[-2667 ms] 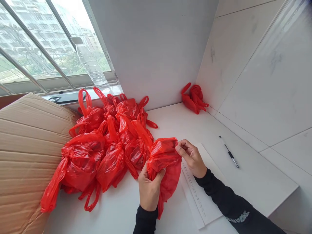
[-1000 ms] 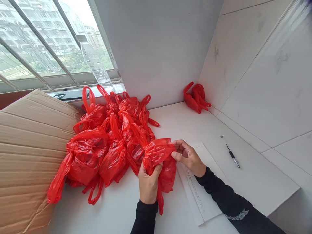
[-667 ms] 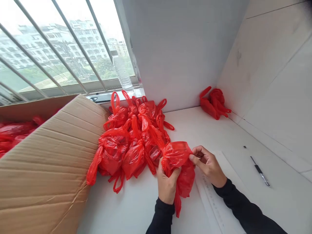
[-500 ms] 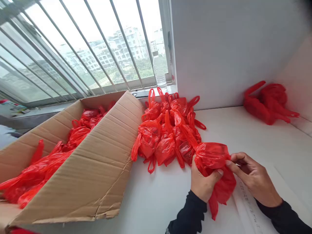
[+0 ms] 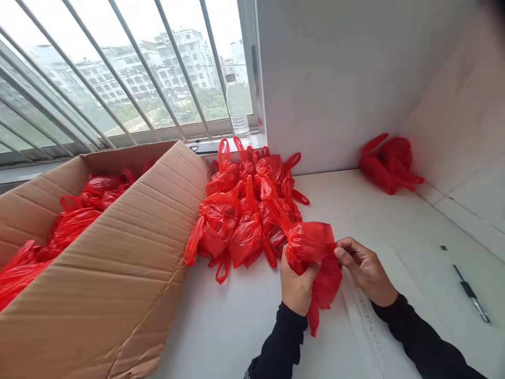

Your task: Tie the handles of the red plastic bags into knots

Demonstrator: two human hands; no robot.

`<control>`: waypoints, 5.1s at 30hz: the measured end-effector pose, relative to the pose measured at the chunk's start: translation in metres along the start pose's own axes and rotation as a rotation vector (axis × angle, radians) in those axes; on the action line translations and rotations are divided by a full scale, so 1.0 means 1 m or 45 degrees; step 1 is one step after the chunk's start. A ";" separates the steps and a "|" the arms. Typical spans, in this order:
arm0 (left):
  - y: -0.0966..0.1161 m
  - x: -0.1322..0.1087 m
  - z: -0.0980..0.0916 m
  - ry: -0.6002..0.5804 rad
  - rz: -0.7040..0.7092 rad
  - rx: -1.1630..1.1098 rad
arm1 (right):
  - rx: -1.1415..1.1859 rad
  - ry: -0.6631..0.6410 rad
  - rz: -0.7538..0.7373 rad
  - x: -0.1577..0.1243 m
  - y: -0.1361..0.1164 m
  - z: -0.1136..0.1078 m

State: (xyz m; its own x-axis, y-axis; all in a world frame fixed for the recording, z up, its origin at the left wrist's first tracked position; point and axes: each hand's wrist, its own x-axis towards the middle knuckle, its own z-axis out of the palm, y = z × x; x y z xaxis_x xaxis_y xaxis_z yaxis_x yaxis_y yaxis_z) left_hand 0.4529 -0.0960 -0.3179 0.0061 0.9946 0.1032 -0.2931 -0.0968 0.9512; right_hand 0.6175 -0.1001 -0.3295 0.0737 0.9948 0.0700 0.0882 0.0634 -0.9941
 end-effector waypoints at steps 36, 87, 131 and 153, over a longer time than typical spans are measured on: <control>0.002 0.008 0.003 0.104 -0.075 0.097 | -0.119 0.221 -0.225 0.003 -0.016 0.009; 0.003 0.010 0.002 0.069 -0.251 -0.333 | -0.122 -0.112 -0.085 0.004 -0.024 0.000; 0.003 0.012 0.002 0.123 -0.155 -0.036 | -0.422 0.204 -0.471 0.001 -0.028 0.010; 0.007 -0.010 -0.014 0.037 0.086 0.257 | -0.270 0.117 -0.091 -0.005 -0.018 0.014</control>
State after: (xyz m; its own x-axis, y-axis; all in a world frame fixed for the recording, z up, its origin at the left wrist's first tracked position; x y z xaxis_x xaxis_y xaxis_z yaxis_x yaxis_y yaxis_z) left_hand 0.4373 -0.1057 -0.3163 -0.0353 0.9860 0.1632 -0.0942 -0.1659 0.9816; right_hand 0.6013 -0.1047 -0.3131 0.1492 0.9764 0.1564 0.3023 0.1056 -0.9474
